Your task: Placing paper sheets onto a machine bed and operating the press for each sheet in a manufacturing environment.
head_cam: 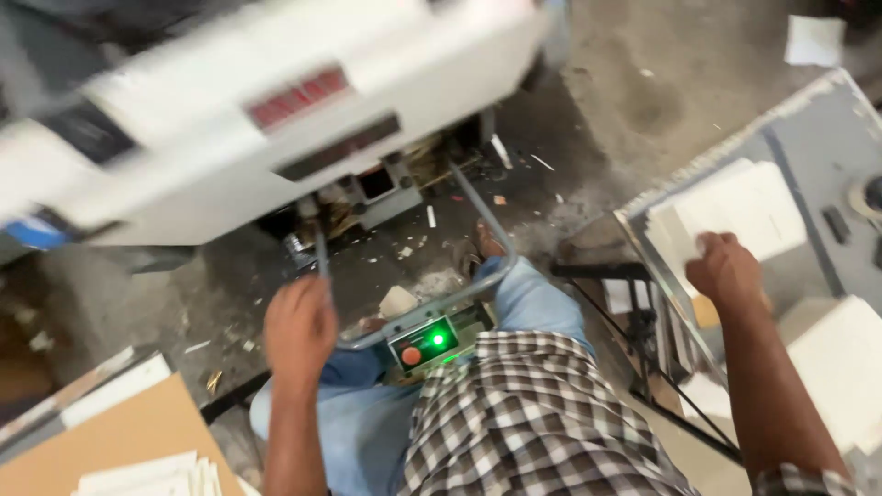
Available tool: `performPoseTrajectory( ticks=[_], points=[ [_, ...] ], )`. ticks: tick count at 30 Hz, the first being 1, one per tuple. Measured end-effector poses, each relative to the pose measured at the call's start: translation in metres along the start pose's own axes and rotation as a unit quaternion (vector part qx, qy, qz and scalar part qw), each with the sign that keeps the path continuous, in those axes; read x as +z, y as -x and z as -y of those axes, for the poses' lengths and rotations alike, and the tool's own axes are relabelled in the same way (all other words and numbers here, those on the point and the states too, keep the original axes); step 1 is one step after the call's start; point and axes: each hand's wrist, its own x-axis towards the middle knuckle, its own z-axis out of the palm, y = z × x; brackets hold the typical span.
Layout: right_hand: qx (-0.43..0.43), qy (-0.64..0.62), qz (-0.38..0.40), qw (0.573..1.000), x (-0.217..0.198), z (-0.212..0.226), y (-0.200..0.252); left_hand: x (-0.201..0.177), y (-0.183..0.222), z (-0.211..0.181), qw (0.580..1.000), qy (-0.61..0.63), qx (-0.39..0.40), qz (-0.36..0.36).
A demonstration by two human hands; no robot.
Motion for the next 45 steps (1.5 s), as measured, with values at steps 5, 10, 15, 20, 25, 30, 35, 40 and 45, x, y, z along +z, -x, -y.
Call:
performPoseTrajectory(
  ticks=[5, 10, 15, 20, 25, 30, 35, 40, 45],
  points=[
    [-0.009, -0.004, -0.011, 1.000, 0.011, -0.009, 0.002, 0.058, -0.071, -0.001, 0.992, 0.030, 0.094, -0.077],
    [-0.009, -0.030, -0.039, 0.999, 0.004, -0.059, -0.002, 0.128, -0.092, 0.004, 0.997, 0.018, 0.005, -0.073],
    [0.010, 0.001, -0.105, 0.994, 0.103, -0.242, -0.072, 0.181, -0.060, 0.030, 0.986, -0.126, 0.065, 0.084],
    [0.045, -0.361, -0.059, 0.930, -0.019, -0.053, -0.063, 0.165, -0.065, 0.031, 0.981, -0.128, 0.118, 0.081],
    [-0.204, -0.234, -0.153, 0.938, -0.020, 0.113, -0.080, 0.091, -0.087, 0.048, 0.985, -0.099, 0.137, -0.025],
    [-0.461, -0.192, -0.054, 0.865, -0.051, 0.322, -0.005, -0.063, -0.061, 0.080, 0.978, -0.089, 0.177, -0.071],
    [-0.497, -0.085, 0.008, 0.864, -0.020, 0.393, 0.007, -0.202, 0.061, 0.129, 0.948, -0.306, 0.041, -0.078],
    [-0.508, -0.086, 0.038, 0.856, -0.025, 0.436, -0.003, -0.232, 0.240, 0.171, 0.851, -0.495, -0.116, -0.129],
    [-0.532, -0.087, 0.011, 0.842, -0.001, 0.460, -0.020, -0.114, 0.436, 0.257, 0.675, -0.594, -0.435, 0.040]
  ],
)
